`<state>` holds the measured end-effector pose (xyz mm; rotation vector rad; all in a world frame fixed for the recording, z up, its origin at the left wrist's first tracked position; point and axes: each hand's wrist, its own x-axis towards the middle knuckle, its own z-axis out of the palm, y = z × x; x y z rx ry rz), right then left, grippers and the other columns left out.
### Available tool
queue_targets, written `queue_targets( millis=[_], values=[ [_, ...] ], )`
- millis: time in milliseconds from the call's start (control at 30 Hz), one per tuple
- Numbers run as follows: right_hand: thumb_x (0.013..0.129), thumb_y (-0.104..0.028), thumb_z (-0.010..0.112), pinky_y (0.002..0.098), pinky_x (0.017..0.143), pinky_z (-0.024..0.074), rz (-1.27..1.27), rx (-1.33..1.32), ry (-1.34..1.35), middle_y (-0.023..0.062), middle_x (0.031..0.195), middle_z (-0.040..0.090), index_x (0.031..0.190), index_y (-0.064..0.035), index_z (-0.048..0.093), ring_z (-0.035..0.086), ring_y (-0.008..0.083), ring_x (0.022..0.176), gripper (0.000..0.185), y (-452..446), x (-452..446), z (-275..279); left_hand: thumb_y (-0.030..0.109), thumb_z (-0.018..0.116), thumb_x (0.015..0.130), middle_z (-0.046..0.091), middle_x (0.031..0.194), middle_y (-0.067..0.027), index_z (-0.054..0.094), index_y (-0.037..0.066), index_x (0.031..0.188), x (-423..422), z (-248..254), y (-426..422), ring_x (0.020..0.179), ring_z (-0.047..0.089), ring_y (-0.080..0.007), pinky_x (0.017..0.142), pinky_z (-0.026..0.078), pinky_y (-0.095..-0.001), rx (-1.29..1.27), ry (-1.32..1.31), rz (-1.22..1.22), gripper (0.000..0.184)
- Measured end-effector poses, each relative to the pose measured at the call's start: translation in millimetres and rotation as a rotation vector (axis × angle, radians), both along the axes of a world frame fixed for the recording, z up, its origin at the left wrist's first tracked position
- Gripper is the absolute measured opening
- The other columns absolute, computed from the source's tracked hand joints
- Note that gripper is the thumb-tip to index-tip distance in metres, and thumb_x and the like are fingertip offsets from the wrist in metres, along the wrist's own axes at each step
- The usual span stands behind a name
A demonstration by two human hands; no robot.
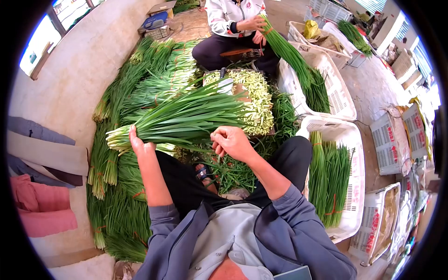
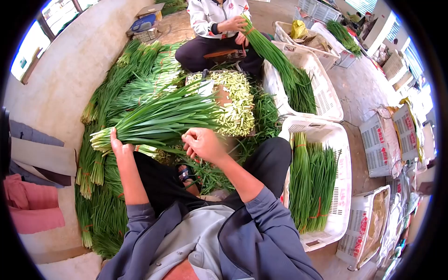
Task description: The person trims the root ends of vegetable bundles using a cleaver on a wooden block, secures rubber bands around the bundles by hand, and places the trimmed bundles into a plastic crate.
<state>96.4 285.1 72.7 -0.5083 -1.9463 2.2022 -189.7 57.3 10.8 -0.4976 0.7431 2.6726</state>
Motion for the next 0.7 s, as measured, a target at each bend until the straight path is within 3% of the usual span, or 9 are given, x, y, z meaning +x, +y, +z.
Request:
queue_targets(
  millis=[133,267,333,400,467,533,567,600,700],
  values=[
    [0.102,-0.019,0.063,0.0229,0.049,0.0517,0.071,-0.193,0.055,0.0067,0.075,0.07,0.094,0.0008,0.067,0.064,0.0092,0.056,0.022,15,16,7,0.042,0.072,0.088,0.064,0.132,-0.0105,0.062,0.013,0.128,14,25,0,0.117,0.061,-0.0364,0.102,0.048,-0.0618,-0.17,-0.075,0.089,0.05],
    [0.095,-0.015,0.069,0.0251,0.054,0.0556,0.245,0.007,-0.108,0.0091,0.08,0.073,0.099,0.0039,0.069,0.067,0.0116,0.061,0.019,38,13,-23,0.031,0.074,0.088,0.065,0.13,-0.0099,0.063,0.015,0.128,-8,6,-15,0.116,0.062,-0.0342,0.104,0.05,-0.0581,-0.071,0.02,0.179,0.044],
    [0.091,-0.014,0.07,0.0274,0.06,0.0578,0.203,0.253,-0.228,0.0112,0.084,0.074,0.099,0.0043,0.071,0.07,0.0139,0.066,0.02,69,0,-26,0.029,0.076,0.087,0.065,0.13,-0.0098,0.065,0.016,0.126,-12,15,-24,0.117,0.062,-0.0334,0.103,0.051,-0.0564,-0.084,0.107,0.236,0.042],
    [0.094,-0.02,0.069,0.0255,0.054,0.0546,0.085,0.297,-0.376,0.0089,0.086,0.072,0.104,0.0005,0.07,0.068,0.0122,0.065,0.022,115,-27,-43,0.026,0.072,0.09,0.065,0.13,-0.0096,0.064,0.014,0.127,-13,36,-28,0.117,0.063,-0.0318,0.103,0.053,-0.0543,-0.236,0.276,0.372,0.039],
    [0.095,-0.018,0.065,0.0287,0.059,0.0554,0.083,0.517,-0.322,0.0116,0.088,0.074,0.106,-0.0008,0.071,0.069,0.0142,0.064,0.021,159,-61,-55,0.019,0.063,0.096,0.065,0.129,-0.013,0.062,0.008,0.133,-12,67,-27,0.117,0.063,-0.0303,0.103,0.054,-0.0492,-0.354,0.433,0.426,0.039],
    [0.091,-0.013,0.063,0.0361,0.07,0.0569,0.087,0.989,-0.195,0.0135,0.093,0.074,0.108,-0.0031,0.07,0.073,0.023,0.074,0.021,206,-107,-84,0.018,0.061,0.096,0.064,0.13,-0.016,0.06,0.003,0.135,-28,72,-38,0.12,0.062,-0.0308,0.103,0.053,-0.0477,-0.401,0.536,0.39,0.042],
    [0.087,-0.008,0.062,0.0428,0.082,0.0551,0.132,1.243,-0.249,0.0134,0.097,0.075,0.112,-0.0065,0.07,0.072,0.0323,0.088,0.026,216,-129,-76,0.018,0.061,0.096,0.064,0.13,-0.016,0.06,0.003,0.135,-30,78,-37,0.12,0.062,-0.0308,0.103,0.053,-0.0477,-0.396,0.533,0.402,0.042],
    [0.085,-0.007,0.063,0.0439,0.087,0.0546,0.134,1.295,-0.17,0.0137,0.107,0.074,0.116,-0.0115,0.07,0.069,0.0355,0.1,0.032,239,-157,-95,0.015,0.062,0.094,0.064,0.129,-0.0168,0.057,0.0,0.138,-28,86,-34,0.12,0.062,-0.0304,0.103,0.053,-0.047,-0.462,0.614,0.337,0.046],
    [0.088,-0.007,0.056,0.0444,0.089,0.0534,0.112,1.363,-0.152,0.0149,0.107,0.07,0.118,-0.0176,0.071,0.066,0.0354,0.107,0.035,271,-233,-115,0.006,0.065,0.091,0.064,0.131,-0.0191,0.052,-0.003,0.141,-27,80,-15,0.118,0.063,-0.0302,0.102,0.053,-0.0457,-0.613,0.754,0.298,0.053]
  ],
)
